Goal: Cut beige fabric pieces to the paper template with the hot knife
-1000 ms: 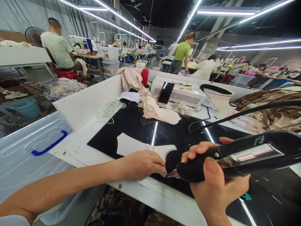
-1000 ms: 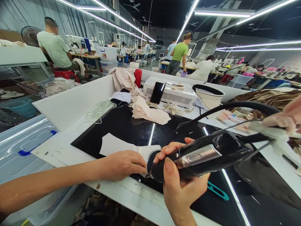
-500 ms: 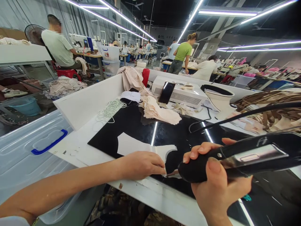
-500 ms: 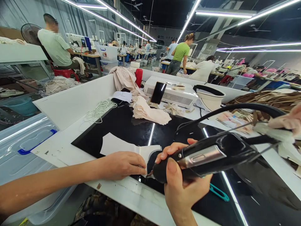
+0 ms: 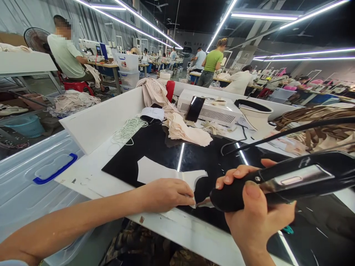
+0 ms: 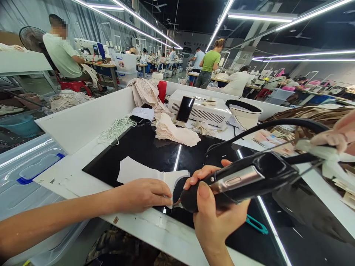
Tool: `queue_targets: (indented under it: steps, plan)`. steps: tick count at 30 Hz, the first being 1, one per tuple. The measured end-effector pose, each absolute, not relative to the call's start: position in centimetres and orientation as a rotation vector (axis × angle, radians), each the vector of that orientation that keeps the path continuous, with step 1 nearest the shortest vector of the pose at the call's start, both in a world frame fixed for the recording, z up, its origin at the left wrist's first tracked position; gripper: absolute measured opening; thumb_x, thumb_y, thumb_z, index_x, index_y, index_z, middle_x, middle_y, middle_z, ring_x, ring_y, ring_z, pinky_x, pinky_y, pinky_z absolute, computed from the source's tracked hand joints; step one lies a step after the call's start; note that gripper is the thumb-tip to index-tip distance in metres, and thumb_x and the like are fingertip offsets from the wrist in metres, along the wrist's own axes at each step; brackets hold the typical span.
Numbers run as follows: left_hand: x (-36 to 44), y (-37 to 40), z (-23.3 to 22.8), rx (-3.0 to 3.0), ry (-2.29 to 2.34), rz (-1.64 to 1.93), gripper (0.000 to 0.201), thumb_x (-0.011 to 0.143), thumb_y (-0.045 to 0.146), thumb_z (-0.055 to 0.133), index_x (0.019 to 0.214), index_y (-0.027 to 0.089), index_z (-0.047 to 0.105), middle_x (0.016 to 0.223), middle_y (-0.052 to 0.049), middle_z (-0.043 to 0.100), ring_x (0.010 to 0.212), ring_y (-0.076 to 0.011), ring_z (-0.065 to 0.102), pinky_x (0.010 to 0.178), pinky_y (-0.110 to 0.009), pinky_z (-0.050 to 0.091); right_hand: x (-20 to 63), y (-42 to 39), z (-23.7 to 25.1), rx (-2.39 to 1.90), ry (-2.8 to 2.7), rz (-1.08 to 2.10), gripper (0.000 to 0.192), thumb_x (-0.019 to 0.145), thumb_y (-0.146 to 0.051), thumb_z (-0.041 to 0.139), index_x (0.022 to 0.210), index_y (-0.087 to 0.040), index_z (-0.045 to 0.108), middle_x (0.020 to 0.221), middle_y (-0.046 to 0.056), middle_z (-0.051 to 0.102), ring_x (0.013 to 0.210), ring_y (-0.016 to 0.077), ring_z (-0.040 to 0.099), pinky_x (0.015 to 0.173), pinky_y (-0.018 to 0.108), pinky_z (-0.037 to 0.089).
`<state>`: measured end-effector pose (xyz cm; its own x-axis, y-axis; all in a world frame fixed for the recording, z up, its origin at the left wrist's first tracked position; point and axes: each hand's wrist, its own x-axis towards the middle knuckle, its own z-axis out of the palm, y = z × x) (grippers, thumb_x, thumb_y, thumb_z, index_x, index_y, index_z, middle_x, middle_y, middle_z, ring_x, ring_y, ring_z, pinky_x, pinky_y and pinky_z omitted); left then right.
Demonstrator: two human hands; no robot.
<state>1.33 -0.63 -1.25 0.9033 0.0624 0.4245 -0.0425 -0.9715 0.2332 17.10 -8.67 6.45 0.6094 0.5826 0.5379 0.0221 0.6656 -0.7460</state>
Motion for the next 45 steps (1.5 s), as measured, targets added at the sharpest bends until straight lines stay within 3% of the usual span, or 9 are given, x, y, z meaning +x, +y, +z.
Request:
queue_targets:
  steps: [25, 32, 40, 45]
  plan:
    - [1.3, -0.6, -1.4, 2.8, 0.022, 0.661, 0.029, 0.097, 0.006, 0.047, 0.114, 0.016, 0.068, 0.111, -0.007, 0.069, 0.107, -0.0169, 0.061, 0.098, -0.026, 0.049, 16.6, -8.7, 6.3, -0.802, -0.881, 0.381, 0.041, 0.079, -0.021, 0.073, 0.116, -0.024, 0.057, 0.079, -0.003, 0.061, 0.059, 0.014, 0.058, 0.048, 0.031, 0.051]
    - [0.8, -0.7, -0.7, 2.748, 0.088, 0.677, 0.036, 0.096, 0.004, 0.044, 0.123, 0.017, 0.062, 0.126, -0.011, 0.064, 0.121, -0.0191, 0.057, 0.105, -0.031, 0.047, 16.6, -9.1, 6.3, -0.827, -0.875, 0.399, 0.042, 0.078, -0.023, 0.074, 0.116, -0.025, 0.055, 0.079, -0.003, 0.06, 0.062, 0.0141, 0.057, 0.049, 0.03, 0.052]
    - [-0.7, -1.5, 0.4, 2.74, 0.021, 0.563, 0.03, 0.093, 0.005, 0.05, 0.116, 0.015, 0.065, 0.112, -0.01, 0.07, 0.109, -0.0193, 0.063, 0.101, -0.031, 0.05, 17.3, -10.6, 6.1, -0.788, -0.962, 0.424, 0.05, 0.077, -0.021, 0.077, 0.122, -0.026, 0.056, 0.084, -0.001, 0.062, 0.064, 0.0162, 0.061, 0.05, 0.033, 0.055]
    - [-1.1, -1.7, 2.0, 2.717, -0.027, 0.51, 0.032, 0.094, 0.005, 0.048, 0.12, 0.015, 0.063, 0.108, -0.009, 0.072, 0.102, -0.0184, 0.065, 0.095, -0.03, 0.053, 19.7, -9.2, 7.1, -0.867, -0.916, 0.214, 0.049, 0.076, -0.019, 0.078, 0.12, -0.025, 0.057, 0.082, -0.002, 0.063, 0.063, 0.015, 0.061, 0.054, 0.033, 0.054]
